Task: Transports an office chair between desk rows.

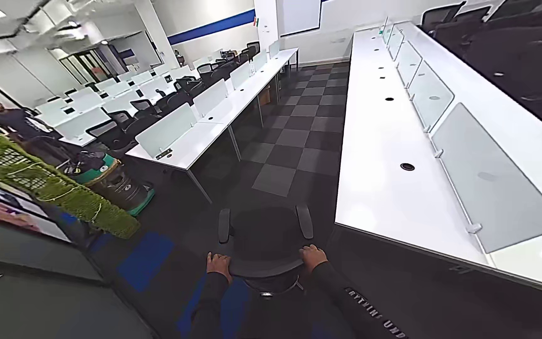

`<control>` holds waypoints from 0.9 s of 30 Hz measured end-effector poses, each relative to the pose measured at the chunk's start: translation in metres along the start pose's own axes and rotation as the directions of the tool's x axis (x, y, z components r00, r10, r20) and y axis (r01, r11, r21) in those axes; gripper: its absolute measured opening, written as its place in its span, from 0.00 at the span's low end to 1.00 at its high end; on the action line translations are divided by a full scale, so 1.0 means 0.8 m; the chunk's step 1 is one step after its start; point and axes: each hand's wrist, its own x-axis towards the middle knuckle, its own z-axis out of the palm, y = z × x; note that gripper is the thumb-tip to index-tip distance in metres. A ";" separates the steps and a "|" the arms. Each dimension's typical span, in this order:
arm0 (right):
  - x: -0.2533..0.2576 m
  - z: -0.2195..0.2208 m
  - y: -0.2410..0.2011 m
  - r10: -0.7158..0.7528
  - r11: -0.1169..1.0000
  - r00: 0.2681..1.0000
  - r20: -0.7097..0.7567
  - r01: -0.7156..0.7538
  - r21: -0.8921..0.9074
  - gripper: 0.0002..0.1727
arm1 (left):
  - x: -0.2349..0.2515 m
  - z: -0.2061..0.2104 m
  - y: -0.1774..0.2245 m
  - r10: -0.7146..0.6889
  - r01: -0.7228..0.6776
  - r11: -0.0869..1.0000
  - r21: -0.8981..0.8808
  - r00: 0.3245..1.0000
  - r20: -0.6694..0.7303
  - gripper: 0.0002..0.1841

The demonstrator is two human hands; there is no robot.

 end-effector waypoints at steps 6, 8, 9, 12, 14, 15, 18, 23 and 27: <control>0.094 -0.055 -0.007 0.099 0.995 0.994 -0.041 -0.099 -0.008 0.29 | 0.113 -0.057 -0.019 0.049 -0.050 0.998 -0.034 0.998 -0.026 0.35; 0.130 -0.078 -0.006 0.130 0.992 0.991 -0.045 -0.130 -0.002 0.29 | 0.160 -0.079 -0.019 0.053 -0.053 0.998 -0.023 0.998 -0.022 0.37; 0.150 -0.090 -0.002 0.142 0.990 0.988 -0.055 -0.142 0.002 0.28 | 0.187 -0.094 -0.019 0.056 -0.056 0.998 -0.012 0.998 -0.020 0.38; 0.211 -0.118 0.010 0.155 0.988 0.984 -0.088 -0.154 0.014 0.22 | 0.265 -0.118 -0.018 0.078 -0.079 0.997 -0.013 0.996 -0.052 0.41; 0.253 -0.140 0.016 0.161 0.987 0.981 -0.111 -0.158 0.032 0.23 | 0.317 -0.137 -0.021 0.083 -0.087 0.996 -0.036 0.992 -0.099 0.41; 0.274 -0.150 0.023 0.170 0.985 0.978 -0.120 -0.167 0.039 0.25 | 0.343 -0.148 -0.018 0.086 -0.090 0.995 -0.039 0.990 -0.109 0.40; 0.339 -0.183 0.042 0.191 0.980 0.972 -0.138 -0.182 0.078 0.29 | 0.418 -0.191 -0.010 0.100 -0.100 0.995 -0.001 0.992 -0.075 0.40; 0.455 -0.262 0.079 0.255 0.964 0.961 -0.109 -0.244 0.104 0.32 | 0.553 -0.273 0.010 0.147 -0.145 0.989 0.029 0.987 -0.062 0.40; 0.559 -0.327 0.113 0.341 0.936 0.928 -0.151 -0.320 0.147 0.33 | 0.684 -0.344 0.030 0.200 -0.196 0.979 0.049 0.975 -0.094 0.41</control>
